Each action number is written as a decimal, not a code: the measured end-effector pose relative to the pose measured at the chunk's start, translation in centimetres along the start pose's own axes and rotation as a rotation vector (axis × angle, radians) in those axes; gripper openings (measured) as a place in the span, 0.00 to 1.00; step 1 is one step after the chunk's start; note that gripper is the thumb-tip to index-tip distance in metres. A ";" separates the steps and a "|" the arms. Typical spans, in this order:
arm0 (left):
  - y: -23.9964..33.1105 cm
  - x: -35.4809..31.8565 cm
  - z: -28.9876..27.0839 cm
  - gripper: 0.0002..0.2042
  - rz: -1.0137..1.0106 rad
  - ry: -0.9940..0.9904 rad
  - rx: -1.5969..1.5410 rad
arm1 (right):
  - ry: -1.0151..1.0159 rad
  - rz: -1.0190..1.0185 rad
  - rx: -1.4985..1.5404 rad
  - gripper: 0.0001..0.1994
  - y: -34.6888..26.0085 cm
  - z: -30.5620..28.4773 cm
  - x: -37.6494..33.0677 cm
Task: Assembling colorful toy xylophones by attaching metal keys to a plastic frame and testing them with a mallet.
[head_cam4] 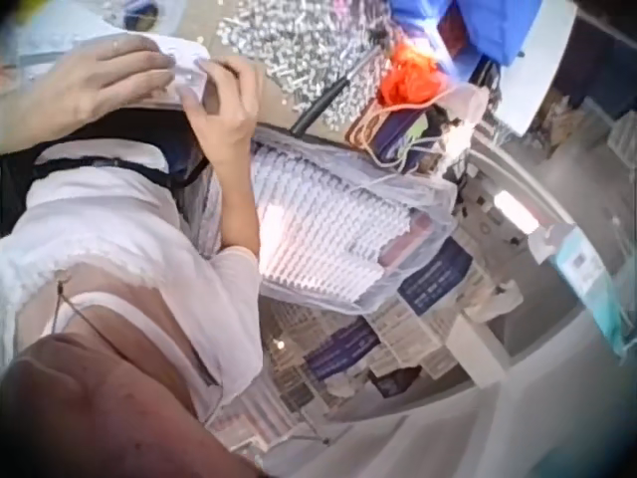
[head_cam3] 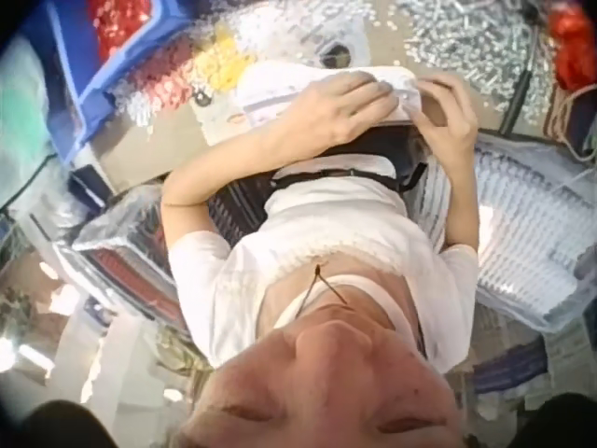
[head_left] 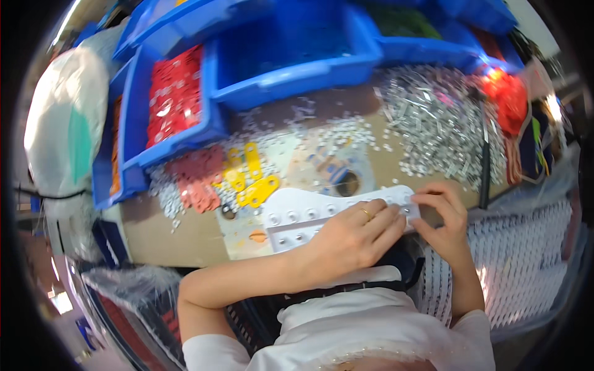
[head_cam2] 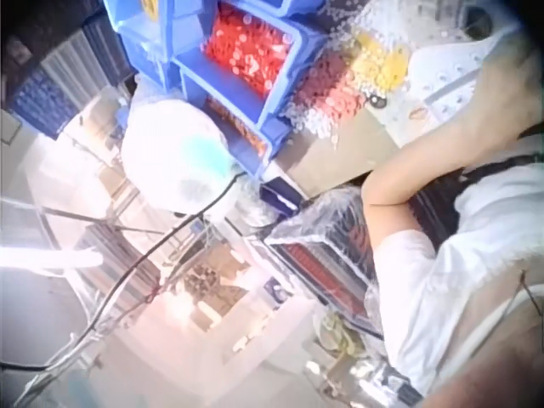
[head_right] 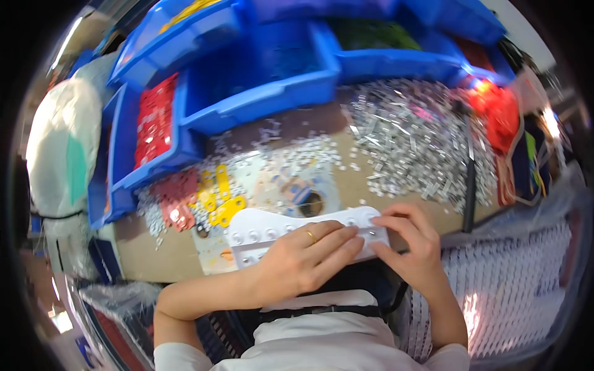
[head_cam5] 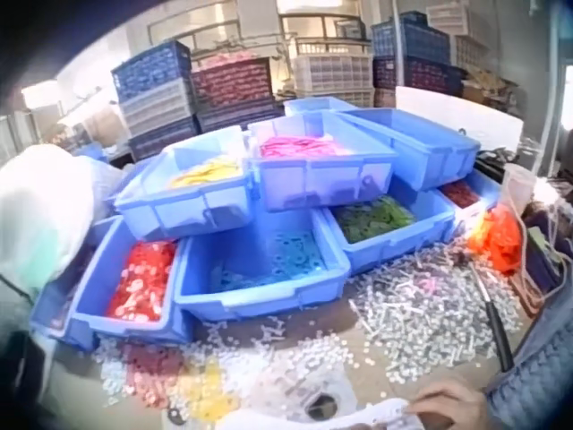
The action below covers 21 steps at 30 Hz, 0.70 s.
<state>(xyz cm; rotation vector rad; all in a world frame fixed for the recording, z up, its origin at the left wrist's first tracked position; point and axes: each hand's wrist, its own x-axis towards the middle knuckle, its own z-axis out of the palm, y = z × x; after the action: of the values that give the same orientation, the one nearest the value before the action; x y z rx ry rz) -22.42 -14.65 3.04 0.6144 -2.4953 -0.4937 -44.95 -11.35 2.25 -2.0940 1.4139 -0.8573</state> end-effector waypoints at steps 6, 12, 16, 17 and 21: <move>-0.4 -6.3 -4.2 0.18 -0.432 0.191 0.067 | -0.377 -0.216 -0.063 0.38 -0.2 2.5 1.9; 1.5 -12.7 -4.7 0.17 -0.724 0.302 -0.005 | -0.427 -0.136 -0.135 0.37 -1.5 2.8 2.3; -0.9 -16.4 -7.2 0.12 -0.908 0.563 0.273 | -0.432 -0.329 -0.153 0.33 -5.1 2.9 5.2; -2.6 -17.6 -8.5 0.11 -0.971 0.541 0.462 | -0.432 -0.342 -0.154 0.33 -5.9 4.0 6.6; -7.8 -21.6 -11.5 0.11 -1.054 0.655 0.494 | -0.589 -0.662 -0.152 0.25 -10.5 11.5 13.4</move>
<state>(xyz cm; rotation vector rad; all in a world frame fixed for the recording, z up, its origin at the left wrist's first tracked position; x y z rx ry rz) 3.04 -12.55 0.14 1.9311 -1.4961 0.0258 -26.29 -19.64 4.54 -2.6759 0.4913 -0.2828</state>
